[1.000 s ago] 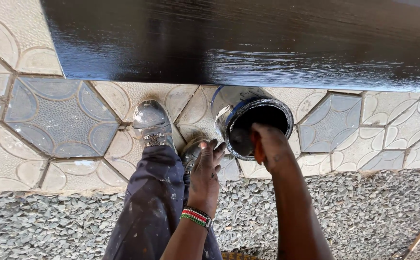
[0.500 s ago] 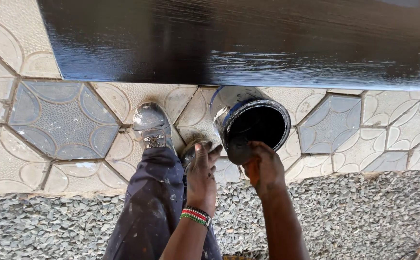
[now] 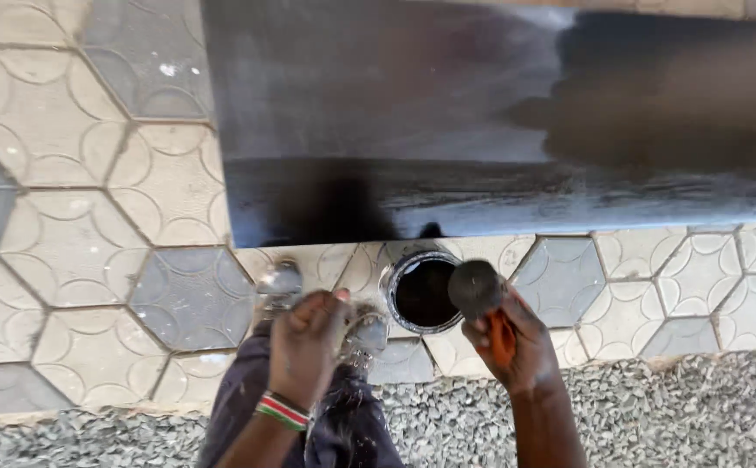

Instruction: Painting a long wooden board with black paint using a sponge

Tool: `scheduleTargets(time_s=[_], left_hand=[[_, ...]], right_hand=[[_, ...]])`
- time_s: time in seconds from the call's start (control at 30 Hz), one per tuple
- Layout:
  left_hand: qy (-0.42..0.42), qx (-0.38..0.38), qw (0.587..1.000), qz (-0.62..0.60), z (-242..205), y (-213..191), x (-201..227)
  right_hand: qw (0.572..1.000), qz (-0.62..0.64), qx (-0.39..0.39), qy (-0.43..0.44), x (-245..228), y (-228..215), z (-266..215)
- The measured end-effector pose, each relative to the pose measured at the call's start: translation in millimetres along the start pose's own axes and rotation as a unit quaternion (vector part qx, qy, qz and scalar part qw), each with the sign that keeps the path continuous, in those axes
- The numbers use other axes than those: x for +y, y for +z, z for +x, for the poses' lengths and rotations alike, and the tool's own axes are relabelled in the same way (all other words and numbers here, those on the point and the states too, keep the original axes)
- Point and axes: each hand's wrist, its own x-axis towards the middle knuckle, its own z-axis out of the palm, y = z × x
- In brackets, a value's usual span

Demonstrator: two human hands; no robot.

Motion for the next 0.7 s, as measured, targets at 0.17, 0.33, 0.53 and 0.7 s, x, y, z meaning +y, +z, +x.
scheduleTargets(time_s=[0.17,0.33,0.53,0.7], left_hand=[[-0.007,0.056,0.998,-0.032,48.3,-67.9,95.8],[0.048,0.109,0.993,-0.015,101.3,-96.0,142.3],[0.047,0.064,0.993,0.083,140.8,-144.9,182.3],[0.067,0.078,0.990,0.097,175.3,-156.5,231.0]], right_hand=[[0.985,-0.136,0.052,-0.092,-15.8,100.6,75.8],[0.866,-0.364,0.267,-0.213,-4.9,182.9,144.1],[0.567,-0.711,0.274,-0.313,3.4,179.5,207.4],[0.567,-0.664,0.377,-0.310,84.2,193.3,211.1]])
